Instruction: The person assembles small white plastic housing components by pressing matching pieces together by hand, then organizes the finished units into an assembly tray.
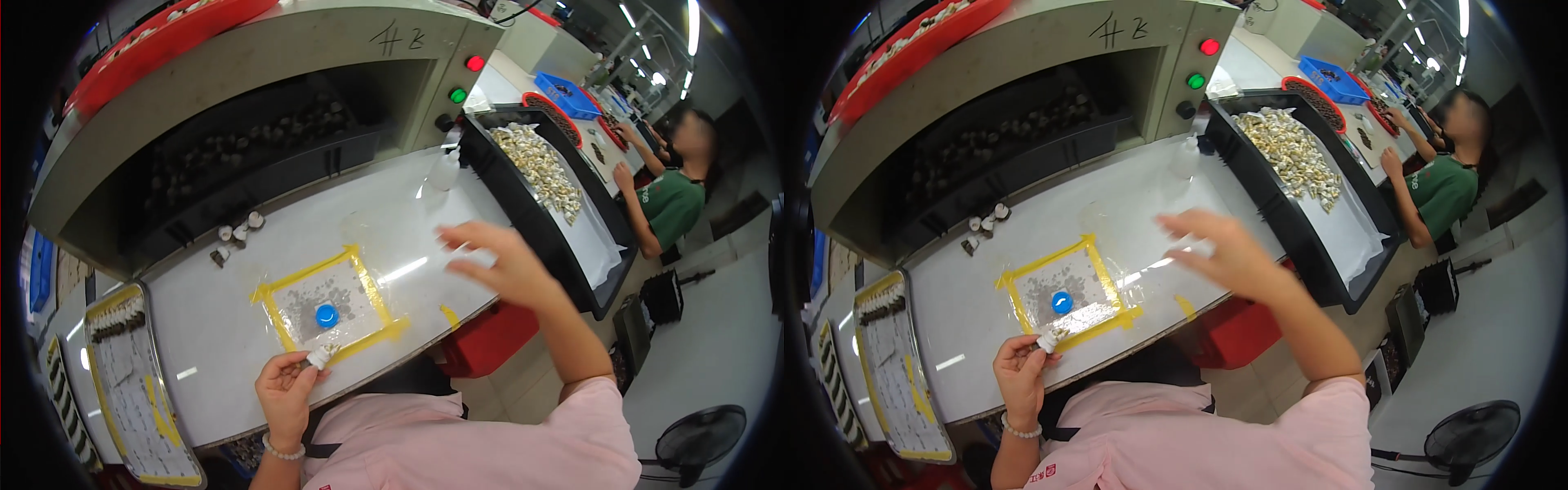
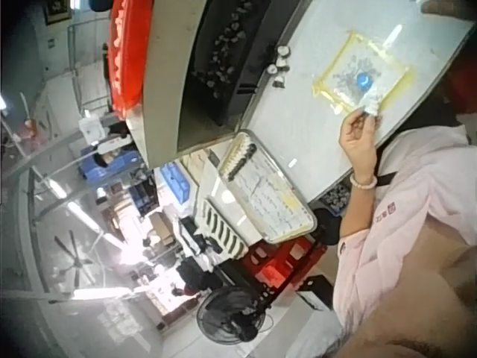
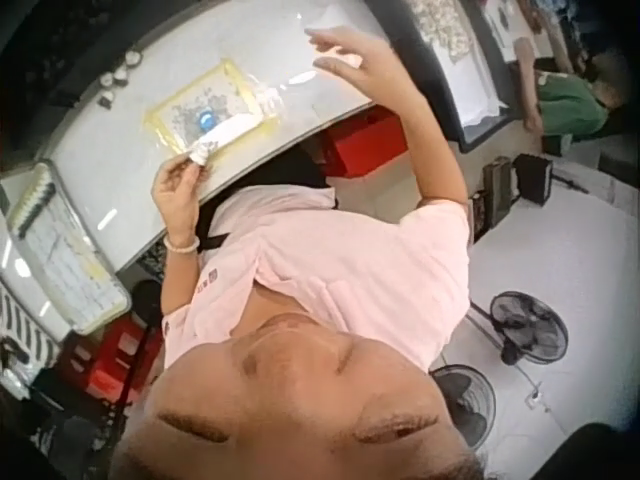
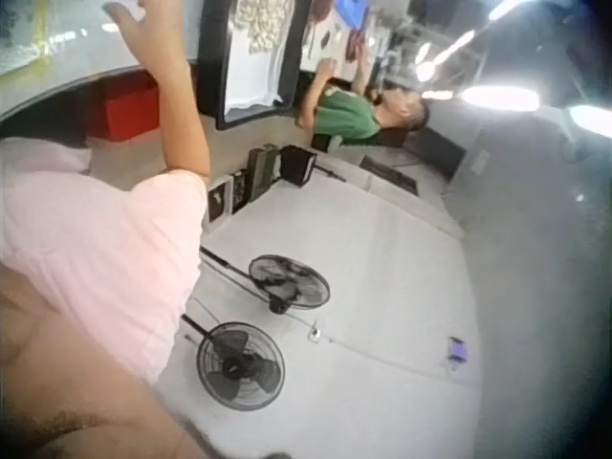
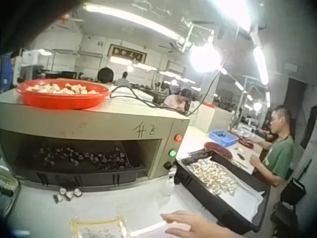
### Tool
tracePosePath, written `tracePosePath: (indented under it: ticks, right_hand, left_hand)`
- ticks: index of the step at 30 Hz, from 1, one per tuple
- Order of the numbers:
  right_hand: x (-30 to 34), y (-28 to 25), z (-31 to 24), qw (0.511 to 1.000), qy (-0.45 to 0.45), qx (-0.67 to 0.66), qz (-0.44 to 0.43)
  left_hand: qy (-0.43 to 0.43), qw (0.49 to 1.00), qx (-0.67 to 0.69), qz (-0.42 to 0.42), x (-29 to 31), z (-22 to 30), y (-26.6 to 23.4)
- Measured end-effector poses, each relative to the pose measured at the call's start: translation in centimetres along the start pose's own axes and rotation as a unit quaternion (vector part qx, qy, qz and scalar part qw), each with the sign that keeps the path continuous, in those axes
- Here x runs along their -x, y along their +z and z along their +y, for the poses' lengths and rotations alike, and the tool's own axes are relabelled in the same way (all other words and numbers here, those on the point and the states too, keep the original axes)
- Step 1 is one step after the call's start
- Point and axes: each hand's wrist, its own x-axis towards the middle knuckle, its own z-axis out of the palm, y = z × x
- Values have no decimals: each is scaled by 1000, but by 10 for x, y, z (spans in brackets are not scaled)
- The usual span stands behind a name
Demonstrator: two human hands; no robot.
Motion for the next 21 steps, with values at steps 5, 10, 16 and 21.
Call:
tracePosePath:
  ticks: [5,10,16,21]
  right_hand:
    - [19,-129,106,964,169,121,166]
    - [50,-193,252,880,313,322,155]
    - [0,-177,335,909,287,254,164]
    - [-31,-166,364,904,249,303,170]
  left_hand:
    - [31,1000,-2,1,-1,1,4]
    - [41,999,-2,18,-4,19,-11]
    - [199,912,-249,258,14,102,-89]
    - [245,779,-398,419,11,154,-200]
